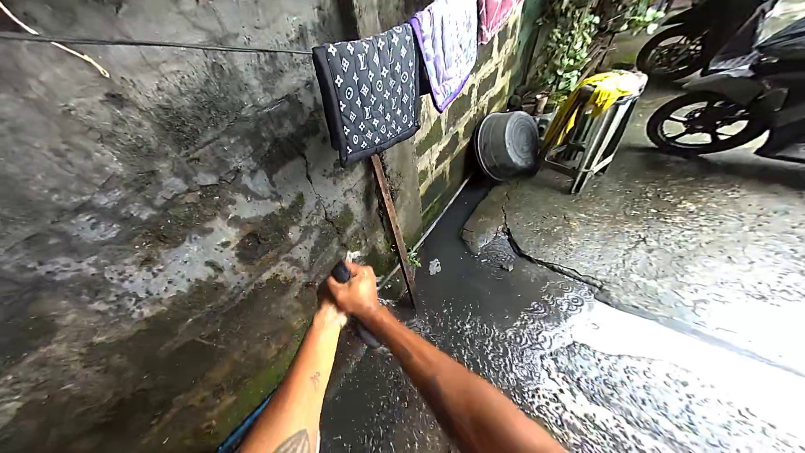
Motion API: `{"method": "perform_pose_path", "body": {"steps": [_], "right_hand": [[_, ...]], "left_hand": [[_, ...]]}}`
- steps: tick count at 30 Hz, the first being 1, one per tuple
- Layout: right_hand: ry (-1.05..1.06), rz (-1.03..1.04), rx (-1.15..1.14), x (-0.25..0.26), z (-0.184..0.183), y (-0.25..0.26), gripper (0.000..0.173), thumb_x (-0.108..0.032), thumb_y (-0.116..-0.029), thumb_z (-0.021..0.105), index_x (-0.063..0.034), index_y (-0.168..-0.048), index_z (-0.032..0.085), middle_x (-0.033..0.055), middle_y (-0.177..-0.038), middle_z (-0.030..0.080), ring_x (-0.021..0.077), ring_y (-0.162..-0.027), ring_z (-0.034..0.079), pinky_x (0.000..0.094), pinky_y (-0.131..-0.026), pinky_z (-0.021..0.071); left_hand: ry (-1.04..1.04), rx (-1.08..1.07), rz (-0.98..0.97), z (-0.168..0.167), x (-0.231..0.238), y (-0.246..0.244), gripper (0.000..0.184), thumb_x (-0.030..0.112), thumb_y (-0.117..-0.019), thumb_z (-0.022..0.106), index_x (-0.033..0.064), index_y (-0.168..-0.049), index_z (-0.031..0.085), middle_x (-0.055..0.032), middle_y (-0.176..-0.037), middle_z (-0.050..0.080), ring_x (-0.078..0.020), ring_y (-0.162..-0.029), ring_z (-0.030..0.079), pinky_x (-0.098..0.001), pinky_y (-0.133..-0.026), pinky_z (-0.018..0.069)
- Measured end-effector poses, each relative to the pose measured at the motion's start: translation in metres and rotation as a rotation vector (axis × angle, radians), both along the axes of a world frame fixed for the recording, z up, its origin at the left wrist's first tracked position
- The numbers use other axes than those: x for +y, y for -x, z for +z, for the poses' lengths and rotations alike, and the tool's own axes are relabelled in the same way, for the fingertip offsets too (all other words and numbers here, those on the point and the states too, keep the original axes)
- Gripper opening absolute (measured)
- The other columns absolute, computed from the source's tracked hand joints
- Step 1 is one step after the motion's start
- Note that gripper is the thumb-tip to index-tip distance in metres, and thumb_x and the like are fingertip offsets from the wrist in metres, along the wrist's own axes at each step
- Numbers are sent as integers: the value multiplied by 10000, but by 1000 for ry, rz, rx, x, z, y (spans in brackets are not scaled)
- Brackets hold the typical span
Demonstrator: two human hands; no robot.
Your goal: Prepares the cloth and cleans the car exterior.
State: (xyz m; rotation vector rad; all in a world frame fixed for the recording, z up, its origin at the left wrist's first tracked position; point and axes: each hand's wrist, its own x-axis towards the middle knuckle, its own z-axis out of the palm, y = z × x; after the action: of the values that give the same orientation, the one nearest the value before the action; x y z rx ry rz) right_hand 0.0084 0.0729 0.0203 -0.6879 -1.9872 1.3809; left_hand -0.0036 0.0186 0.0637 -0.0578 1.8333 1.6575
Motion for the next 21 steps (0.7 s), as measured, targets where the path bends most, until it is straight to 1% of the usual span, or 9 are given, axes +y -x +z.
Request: {"method": "perform_pose_path", "body": {"steps": [3,6,9,11,13,15,17,19,21], "right_hand": [[291,88,-143,57,-5,5,265,-331,-876,744,-70,-843,708,120,-773,687,288,-745,679,569,-697,543],[371,311,-203,90,11,-13,252,-265,-875,785,-38,-965,725,127,-881,716,248,-824,688,506,-781,562],[155,507,-450,91,46,-26,335,-270,-864,809,-28,-1079,723,168,-1015,715,291,-955,683,547,-889,536],[-62,586,-553,83,69,-24,314,-301,-862,810,-53,-1043,747,171,-1017,723,324,-985,683,607,-899,518],[-147,605,-560,71,92,-31,288,-312,-866,796,-62,-998,744,161,-964,715,326,-933,680,610,-843,519],[-87,534,-484,68,118,-44,296,-305,-854,795,-57,-1002,728,152,-926,714,304,-850,694,568,-773,557],[105,409,-348,83,138,-64,322,-256,-875,780,-33,-1098,717,165,-1008,731,304,-905,723,546,-815,600],[316,196,-194,113,126,-85,375,-271,-905,772,-23,-1177,702,171,-1089,723,307,-976,717,529,-848,602],[508,-57,-56,132,70,-101,481,-373,-921,756,-2,-1212,662,200,-1138,685,333,-1011,681,550,-854,579]], "left_hand": [[-72,53,-24,-41,-12,29,419,417,-1073,450,62,-1191,638,-130,-1085,684,-257,-995,657,-497,-837,550],[2,336,-244,-81,-48,38,339,185,-1016,618,-12,-1292,601,-189,-1240,652,-281,-1129,639,-475,-959,548],[277,495,-345,-119,-54,11,1059,190,-672,923,53,-1546,342,-296,-1543,363,-418,-1405,412,-559,-1113,427],[287,570,-260,-125,-22,-4,1313,318,-591,985,31,-1606,202,-315,-1608,246,-436,-1472,317,-552,-1180,350],[185,535,-123,-115,13,-15,1186,351,-683,957,34,-1583,251,-279,-1578,333,-403,-1437,383,-556,-1148,386],[22,390,84,-100,45,-18,749,314,-870,832,58,-1465,455,-226,-1396,556,-372,-1244,577,-579,-970,531],[-140,226,261,-72,62,-21,520,259,-1014,651,21,-1444,482,-263,-1383,546,-418,-1213,575,-626,-926,524],[-313,114,329,-45,65,-26,430,178,-1086,495,16,-1479,433,-245,-1469,475,-392,-1282,534,-591,-982,512],[-498,18,295,-27,62,-36,374,105,-1083,426,31,-1450,440,-195,-1438,505,-327,-1259,552,-523,-994,517]]}}
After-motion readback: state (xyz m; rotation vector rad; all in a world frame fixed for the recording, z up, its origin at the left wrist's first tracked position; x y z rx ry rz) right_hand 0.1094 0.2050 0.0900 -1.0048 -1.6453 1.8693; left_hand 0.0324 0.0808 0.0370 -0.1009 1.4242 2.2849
